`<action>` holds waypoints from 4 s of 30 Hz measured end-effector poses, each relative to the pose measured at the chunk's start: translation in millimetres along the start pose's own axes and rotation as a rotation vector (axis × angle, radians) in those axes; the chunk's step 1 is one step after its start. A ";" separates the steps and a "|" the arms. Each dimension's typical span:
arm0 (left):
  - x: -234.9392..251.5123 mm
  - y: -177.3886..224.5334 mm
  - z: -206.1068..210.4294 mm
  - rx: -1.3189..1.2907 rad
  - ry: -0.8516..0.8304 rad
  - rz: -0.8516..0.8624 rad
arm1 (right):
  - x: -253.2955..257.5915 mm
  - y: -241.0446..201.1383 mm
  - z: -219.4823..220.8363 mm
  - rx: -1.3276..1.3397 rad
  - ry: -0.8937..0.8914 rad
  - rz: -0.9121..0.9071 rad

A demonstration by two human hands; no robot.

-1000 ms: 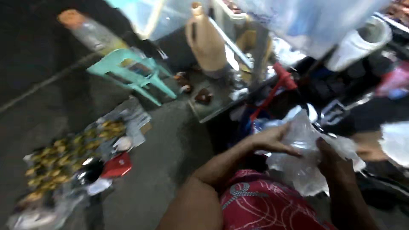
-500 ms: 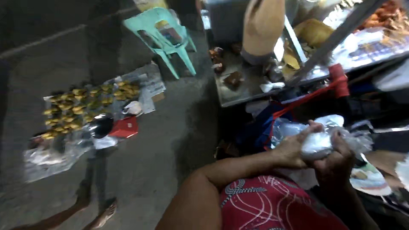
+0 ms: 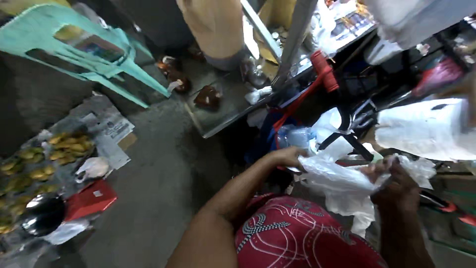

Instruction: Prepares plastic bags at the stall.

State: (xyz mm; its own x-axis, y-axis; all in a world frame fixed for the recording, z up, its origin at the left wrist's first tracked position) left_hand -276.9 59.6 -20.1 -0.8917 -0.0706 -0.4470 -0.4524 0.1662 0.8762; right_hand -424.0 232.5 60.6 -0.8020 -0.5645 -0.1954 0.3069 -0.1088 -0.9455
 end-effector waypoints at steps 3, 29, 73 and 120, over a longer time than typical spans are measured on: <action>49.0 -17.0 -54.2 0.099 0.302 -0.083 | -15.1 3.1 -20.5 -0.035 0.028 -0.004; 68.2 -68.1 -29.2 0.608 0.584 0.067 | -63.5 58.8 -87.6 -0.618 0.016 0.156; 53.0 -93.9 3.6 1.077 0.078 -0.410 | -6.9 115.6 22.9 -1.230 -0.505 0.308; 60.1 -126.0 51.2 0.901 -0.228 -0.538 | -60.8 166.2 54.5 -0.976 -0.656 0.393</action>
State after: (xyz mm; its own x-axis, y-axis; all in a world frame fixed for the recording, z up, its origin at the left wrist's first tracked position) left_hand -272.9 84.7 -166.6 -0.5126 -0.1809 -0.8394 -0.5262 0.8387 0.1405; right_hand -296.3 204.1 -70.5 -0.2473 -0.7542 -0.6082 -0.2664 0.6565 -0.7057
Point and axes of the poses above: each hand's wrist, its own x-axis towards the middle knuckle, its own z-axis out of the palm, y = z × x, the point moved 9 cm from there along x, towards the middle knuckle, and after that the axes turned 6 degrees about y, right-handed, at the moved point
